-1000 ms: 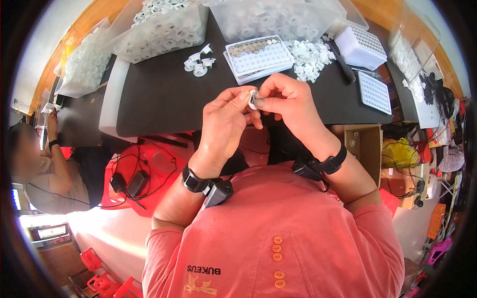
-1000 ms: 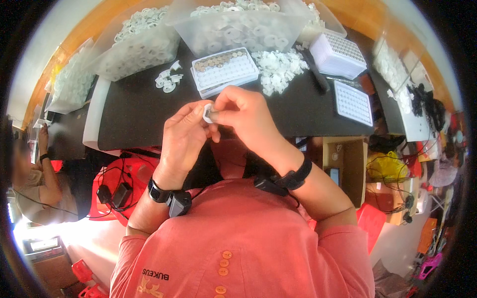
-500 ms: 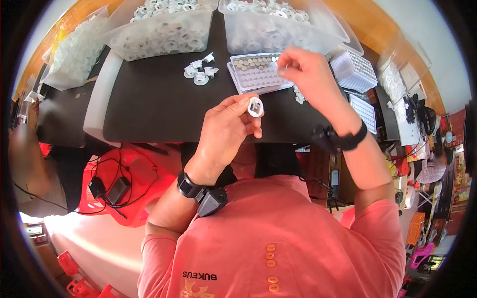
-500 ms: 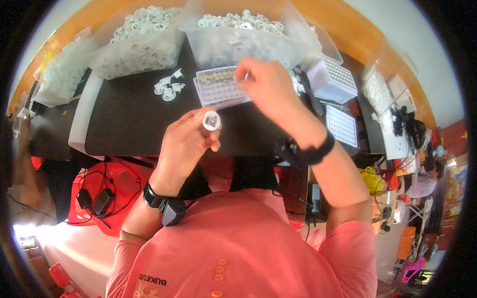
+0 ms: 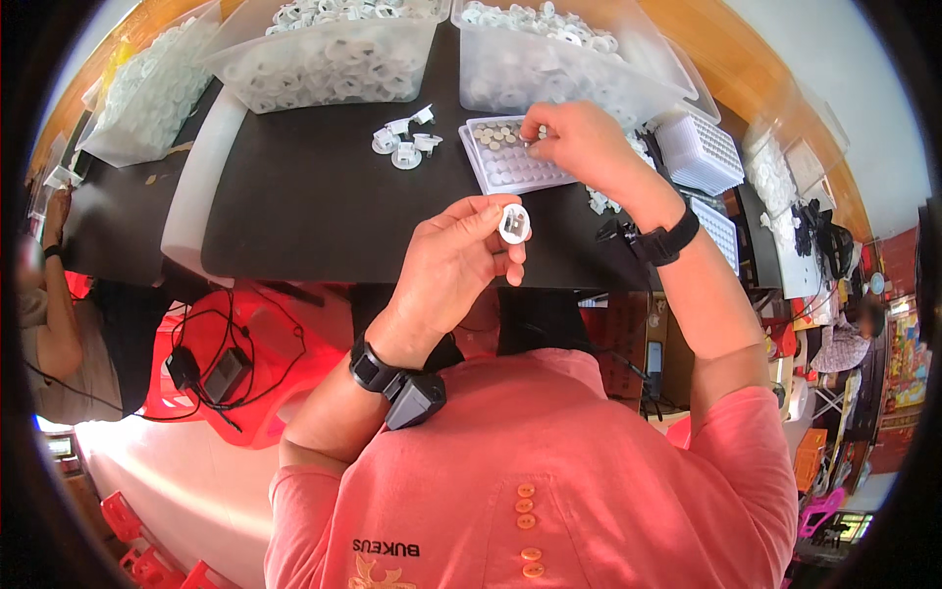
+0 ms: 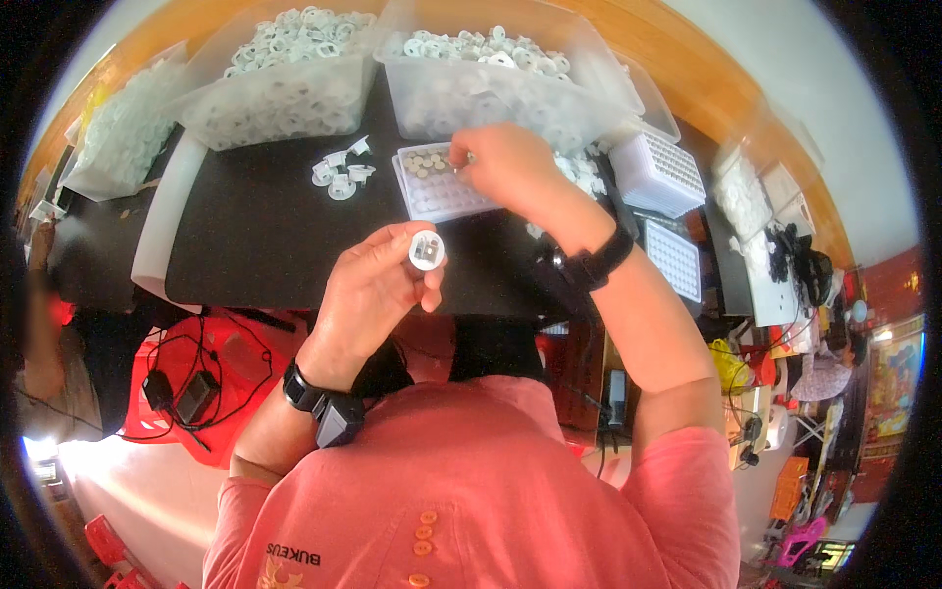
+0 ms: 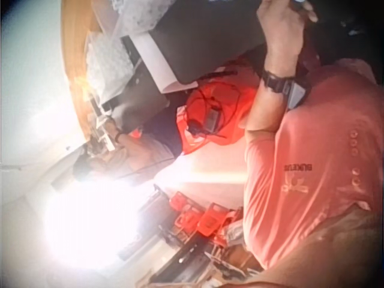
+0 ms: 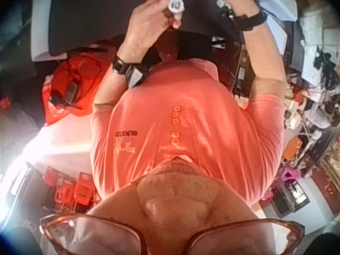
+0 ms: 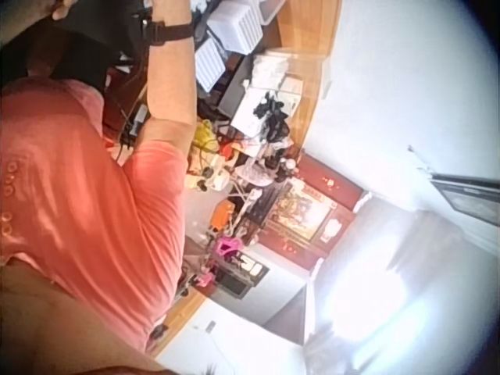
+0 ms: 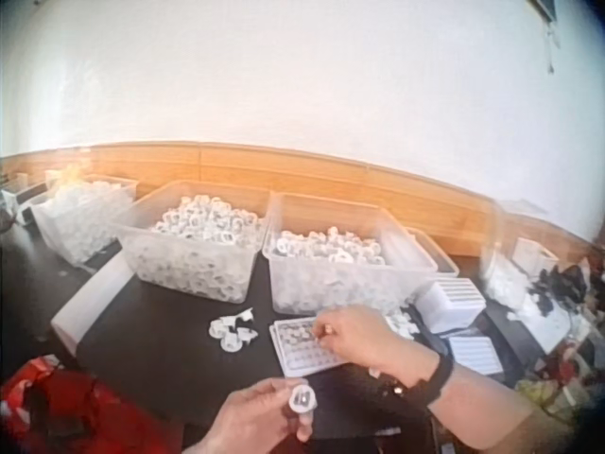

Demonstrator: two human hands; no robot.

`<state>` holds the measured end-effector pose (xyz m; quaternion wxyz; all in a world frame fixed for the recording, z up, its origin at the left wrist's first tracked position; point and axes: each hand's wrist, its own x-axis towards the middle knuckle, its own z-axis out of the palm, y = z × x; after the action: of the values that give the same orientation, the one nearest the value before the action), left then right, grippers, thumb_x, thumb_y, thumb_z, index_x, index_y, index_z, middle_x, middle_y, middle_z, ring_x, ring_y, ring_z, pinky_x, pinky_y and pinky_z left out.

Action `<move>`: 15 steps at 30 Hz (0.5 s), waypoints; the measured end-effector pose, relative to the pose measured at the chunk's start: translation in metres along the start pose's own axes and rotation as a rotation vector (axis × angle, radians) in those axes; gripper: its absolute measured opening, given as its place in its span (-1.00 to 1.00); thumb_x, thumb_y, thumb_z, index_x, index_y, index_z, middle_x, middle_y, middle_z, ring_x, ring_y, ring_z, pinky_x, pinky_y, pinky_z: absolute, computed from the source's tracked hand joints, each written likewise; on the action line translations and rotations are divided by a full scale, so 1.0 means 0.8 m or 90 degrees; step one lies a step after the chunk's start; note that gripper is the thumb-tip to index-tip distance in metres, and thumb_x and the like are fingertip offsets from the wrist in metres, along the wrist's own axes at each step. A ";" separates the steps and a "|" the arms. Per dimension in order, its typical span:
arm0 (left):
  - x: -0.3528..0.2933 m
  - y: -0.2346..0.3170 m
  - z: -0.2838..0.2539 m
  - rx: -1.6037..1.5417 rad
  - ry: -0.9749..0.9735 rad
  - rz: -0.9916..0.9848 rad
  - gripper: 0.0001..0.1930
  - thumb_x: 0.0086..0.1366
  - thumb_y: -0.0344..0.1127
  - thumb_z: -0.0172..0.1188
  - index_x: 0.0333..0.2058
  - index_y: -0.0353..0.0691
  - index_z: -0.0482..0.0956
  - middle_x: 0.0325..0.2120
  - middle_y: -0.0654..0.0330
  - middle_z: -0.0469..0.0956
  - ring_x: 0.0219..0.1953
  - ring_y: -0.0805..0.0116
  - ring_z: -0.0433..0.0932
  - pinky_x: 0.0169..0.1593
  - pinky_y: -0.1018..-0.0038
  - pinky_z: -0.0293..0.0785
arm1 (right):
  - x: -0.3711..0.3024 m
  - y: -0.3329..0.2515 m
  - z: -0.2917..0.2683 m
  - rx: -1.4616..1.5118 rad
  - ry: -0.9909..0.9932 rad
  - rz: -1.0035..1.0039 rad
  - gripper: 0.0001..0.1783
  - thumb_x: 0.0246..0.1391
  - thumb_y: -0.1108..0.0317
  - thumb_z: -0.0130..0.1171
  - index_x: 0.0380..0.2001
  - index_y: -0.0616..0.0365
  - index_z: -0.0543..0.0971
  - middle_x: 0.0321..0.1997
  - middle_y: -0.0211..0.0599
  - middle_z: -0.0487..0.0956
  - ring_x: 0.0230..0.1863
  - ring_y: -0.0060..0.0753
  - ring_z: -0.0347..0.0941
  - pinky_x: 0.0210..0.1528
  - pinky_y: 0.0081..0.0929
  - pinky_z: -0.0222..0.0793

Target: Assembling small plastic components by inserting metal or plastic inserts into white circular plastic housings at a manufacturing workstation.

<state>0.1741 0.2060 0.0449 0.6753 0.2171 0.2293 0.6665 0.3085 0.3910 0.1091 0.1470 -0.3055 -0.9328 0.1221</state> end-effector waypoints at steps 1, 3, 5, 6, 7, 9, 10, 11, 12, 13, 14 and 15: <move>0.001 -0.001 0.000 0.007 -0.004 0.007 -0.67 0.45 -0.23 0.11 0.01 -0.39 0.49 -0.27 0.04 0.57 -0.32 0.25 0.57 -0.31 0.35 0.50 | 0.001 0.002 0.002 -0.011 0.002 -0.017 -0.83 0.00 0.31 0.23 -0.31 0.09 0.65 -0.45 -0.14 0.62 -0.37 -0.06 0.55 -0.30 -0.20 0.39; 0.000 -0.001 0.001 0.017 -0.007 0.013 -0.67 0.45 -0.22 0.10 0.01 -0.39 0.49 -0.27 0.05 0.57 -0.31 0.26 0.56 -0.31 0.36 0.50 | 0.002 0.004 0.007 -0.020 0.006 -0.032 -0.83 0.02 0.31 0.22 -0.32 0.10 0.64 -0.44 -0.13 0.62 -0.35 -0.03 0.56 -0.29 -0.16 0.39; -0.001 0.000 0.005 0.008 -0.007 0.019 -0.67 0.47 -0.19 0.08 0.00 -0.37 0.50 -0.27 0.06 0.57 -0.30 0.28 0.55 -0.29 0.37 0.47 | -0.001 0.003 0.013 -0.085 0.042 -0.037 -0.82 0.05 0.34 0.18 -0.28 0.12 0.62 -0.41 -0.11 0.63 -0.30 0.02 0.56 -0.25 -0.10 0.40; 0.002 0.000 0.005 0.011 -0.006 0.016 -0.67 0.47 -0.19 0.08 0.00 -0.37 0.50 -0.27 0.06 0.57 -0.30 0.28 0.55 -0.29 0.37 0.47 | -0.001 0.002 0.014 -0.081 0.043 -0.036 -0.82 0.05 0.34 0.18 -0.28 0.12 0.62 -0.41 -0.11 0.63 -0.30 0.02 0.56 -0.25 -0.10 0.40; 0.005 -0.001 0.004 0.009 -0.001 0.010 -0.67 0.47 -0.18 0.08 -0.01 -0.36 0.51 -0.27 0.07 0.57 -0.29 0.29 0.54 -0.28 0.38 0.46 | -0.003 0.001 0.015 -0.124 0.043 -0.029 -0.82 0.07 0.35 0.16 -0.24 0.12 0.60 -0.38 -0.10 0.64 -0.28 0.04 0.56 -0.24 -0.08 0.40; 0.007 -0.002 0.002 0.011 0.006 0.006 -0.66 0.47 -0.17 0.07 -0.02 -0.36 0.52 -0.27 0.07 0.56 -0.29 0.30 0.54 -0.28 0.38 0.44 | -0.013 -0.005 0.013 -0.164 0.044 -0.025 -0.82 0.10 0.36 0.15 -0.21 0.11 0.58 -0.36 -0.09 0.64 -0.27 0.06 0.57 -0.23 -0.06 0.40; 0.007 -0.003 -0.001 -0.005 -0.003 0.010 -0.67 0.47 -0.21 0.08 -0.01 -0.40 0.50 -0.27 0.08 0.56 -0.30 0.29 0.54 -0.27 0.36 0.47 | -0.024 -0.016 0.008 -0.128 0.073 -0.049 -0.82 0.13 0.37 0.14 -0.20 0.12 0.56 -0.35 -0.10 0.64 -0.27 0.06 0.57 -0.24 -0.09 0.41; 0.006 -0.003 -0.003 -0.020 -0.011 0.013 -0.67 0.48 -0.25 0.08 -0.01 -0.44 0.49 -0.27 0.08 0.56 -0.30 0.28 0.54 -0.27 0.35 0.49 | -0.035 -0.027 0.004 -0.090 0.101 -0.072 -0.83 0.15 0.37 0.12 -0.18 0.12 0.53 -0.33 -0.10 0.63 -0.27 0.07 0.57 -0.24 -0.11 0.42; 0.002 -0.005 -0.004 -0.020 -0.007 0.013 -0.67 0.48 -0.25 0.08 -0.01 -0.44 0.49 -0.27 0.08 0.56 -0.30 0.28 0.54 -0.27 0.35 0.49 | -0.049 -0.039 0.003 -0.087 0.099 -0.073 -0.83 0.15 0.37 0.12 -0.18 0.12 0.53 -0.33 -0.10 0.63 -0.27 0.07 0.57 -0.24 -0.11 0.42; 0.002 -0.005 -0.003 -0.019 -0.009 0.020 -0.67 0.48 -0.24 0.08 0.00 -0.44 0.49 -0.27 0.09 0.56 -0.30 0.28 0.54 -0.27 0.35 0.49 | -0.063 -0.052 0.001 0.000 0.144 -0.086 -0.84 0.13 0.39 0.10 -0.21 0.13 0.52 -0.31 -0.08 0.63 -0.27 0.09 0.57 -0.26 -0.08 0.43; 0.001 -0.005 -0.003 -0.019 -0.011 0.027 -0.67 0.48 -0.24 0.08 0.00 -0.44 0.50 -0.27 0.09 0.56 -0.31 0.28 0.54 -0.27 0.35 0.49 | -0.076 -0.063 0.003 0.088 0.188 -0.099 -0.86 0.10 0.42 0.08 -0.24 0.13 0.50 -0.30 -0.05 0.62 -0.26 0.11 0.57 -0.28 -0.04 0.44; 0.002 -0.007 -0.001 -0.017 -0.014 0.022 -0.67 0.48 -0.24 0.08 0.00 -0.44 0.50 -0.27 0.09 0.56 -0.31 0.28 0.54 -0.27 0.35 0.49 | -0.089 -0.070 0.008 0.096 0.226 -0.113 -0.84 0.07 0.45 0.11 -0.23 0.10 0.48 -0.31 -0.12 0.59 -0.30 0.07 0.56 -0.32 -0.07 0.43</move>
<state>0.1778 0.2078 0.0412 0.6689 0.2192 0.2092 0.6788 0.3314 0.3029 0.1066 0.3419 -0.2271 -0.9036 0.1227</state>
